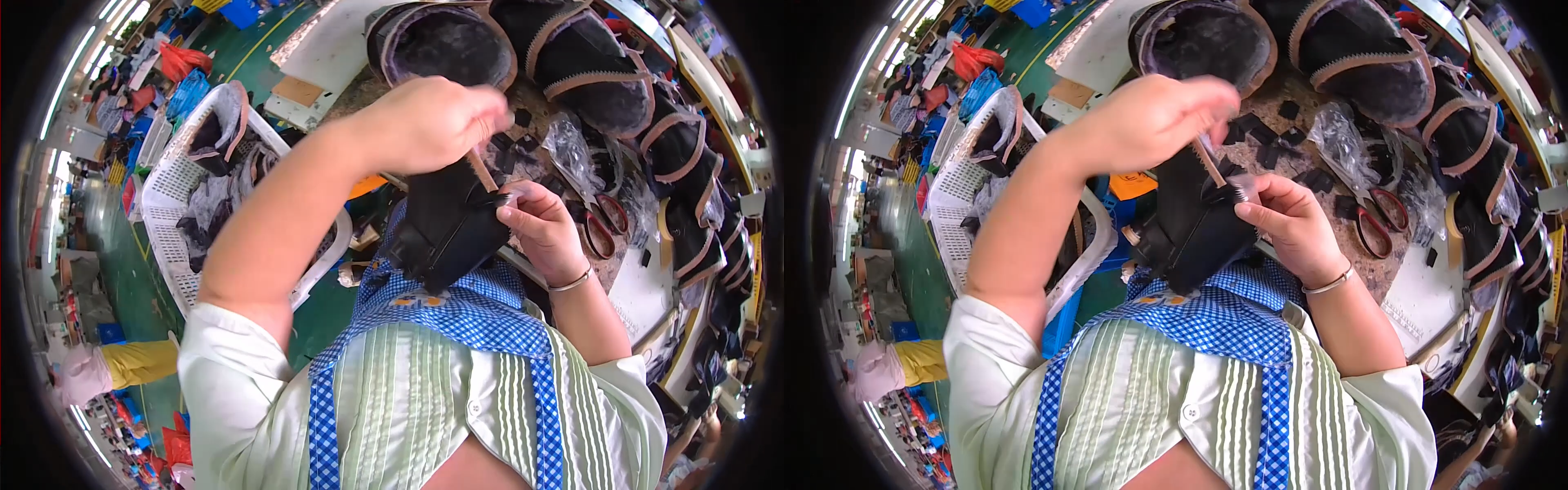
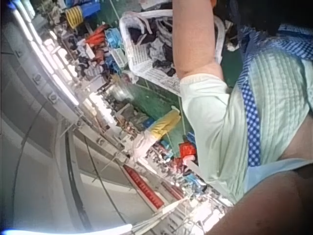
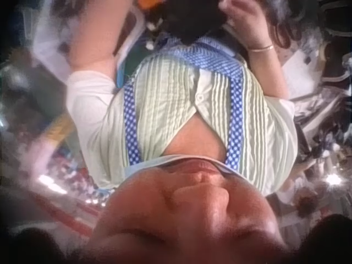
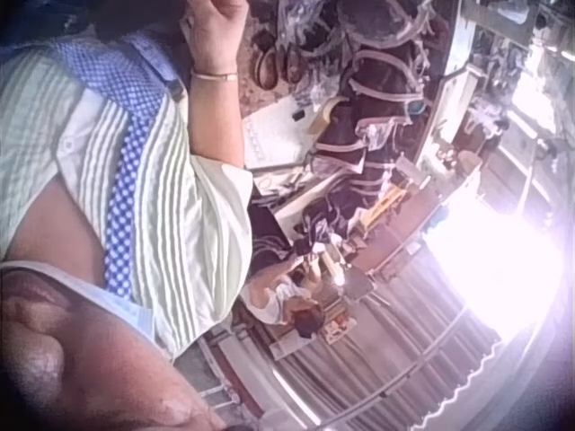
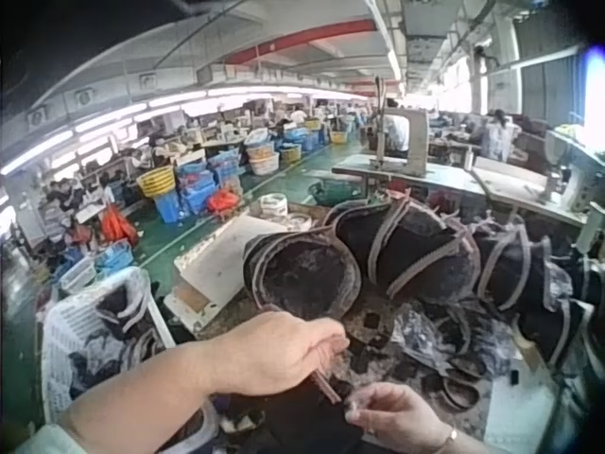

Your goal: Trimming excess material and inspecting zippers on leather boot uppers at a factory workbench.

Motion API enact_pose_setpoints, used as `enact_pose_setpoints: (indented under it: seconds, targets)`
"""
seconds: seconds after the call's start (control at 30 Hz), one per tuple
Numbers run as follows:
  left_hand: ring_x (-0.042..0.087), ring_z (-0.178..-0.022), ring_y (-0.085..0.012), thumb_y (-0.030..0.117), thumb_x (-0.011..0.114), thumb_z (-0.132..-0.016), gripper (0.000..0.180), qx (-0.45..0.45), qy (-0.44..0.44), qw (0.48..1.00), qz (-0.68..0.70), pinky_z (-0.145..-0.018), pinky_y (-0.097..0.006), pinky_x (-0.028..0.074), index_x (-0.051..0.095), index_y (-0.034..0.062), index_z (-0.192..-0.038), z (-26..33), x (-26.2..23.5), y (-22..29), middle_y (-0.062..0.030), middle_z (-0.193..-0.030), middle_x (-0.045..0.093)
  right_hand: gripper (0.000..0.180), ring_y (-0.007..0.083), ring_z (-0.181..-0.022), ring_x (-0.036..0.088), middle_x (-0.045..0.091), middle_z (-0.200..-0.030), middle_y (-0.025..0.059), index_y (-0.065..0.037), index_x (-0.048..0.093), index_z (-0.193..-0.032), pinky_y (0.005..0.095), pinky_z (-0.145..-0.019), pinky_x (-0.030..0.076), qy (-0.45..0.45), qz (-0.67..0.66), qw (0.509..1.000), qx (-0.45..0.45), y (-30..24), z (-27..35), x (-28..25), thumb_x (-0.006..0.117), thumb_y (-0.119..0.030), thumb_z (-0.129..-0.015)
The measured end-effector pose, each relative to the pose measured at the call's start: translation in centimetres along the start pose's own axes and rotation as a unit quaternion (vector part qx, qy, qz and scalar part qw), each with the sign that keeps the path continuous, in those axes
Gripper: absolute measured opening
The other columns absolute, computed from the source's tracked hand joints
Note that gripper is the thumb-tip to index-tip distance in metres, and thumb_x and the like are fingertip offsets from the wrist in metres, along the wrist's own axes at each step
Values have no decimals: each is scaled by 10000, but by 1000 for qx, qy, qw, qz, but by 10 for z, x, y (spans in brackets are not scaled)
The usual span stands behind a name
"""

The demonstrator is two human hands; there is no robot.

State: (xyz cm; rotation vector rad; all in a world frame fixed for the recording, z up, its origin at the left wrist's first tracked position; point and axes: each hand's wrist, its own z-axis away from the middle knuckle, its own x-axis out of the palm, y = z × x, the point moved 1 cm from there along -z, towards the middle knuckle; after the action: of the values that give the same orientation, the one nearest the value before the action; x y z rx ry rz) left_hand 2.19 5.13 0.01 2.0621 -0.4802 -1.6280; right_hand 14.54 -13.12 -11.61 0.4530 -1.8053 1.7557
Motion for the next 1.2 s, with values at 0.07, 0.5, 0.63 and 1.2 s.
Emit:
enact_pose_setpoints:
  seconds: [0.07,0.5,0.63,1.2]
  targets:
    - [641,-687,-223,268,505,-962,311,-104,-286,952,-26,-650,-348,491,633,-13,-921,-20,-4,4,-98,-729,663,170,98,-918,600,638,-975,20,-10,645,-1011,234,-859,472,15,57,998,-3,-4,7,4,625,66,-859]
    - [602,-604,-162,61,725,-708,247,-109,-57,989,83,-565,-288,481,581,11,-903,8,31,16,-82,-666,610,407,335,-1077,566,605,-1157,170,-11,567,-1182,402,-938,452,255,848,463,-39,-61,68,-87,652,-37,-784]
    - [624,-629,-182,63,768,-675,250,-136,-88,985,66,-579,-302,494,590,5,-841,9,33,11,-89,-678,627,414,338,-1031,572,604,-1088,173,21,542,-1173,393,-908,456,239,879,412,-19,-45,71,-99,647,-31,-776]
    - [655,-729,-285,-10,678,-682,167,45,-155,983,83,-648,-347,508,671,0,-849,19,12,9,-116,-775,671,529,301,-681,551,509,-758,99,-37,587,-812,375,-600,459,-27,793,592,-140,-102,51,8,881,-361,-515]
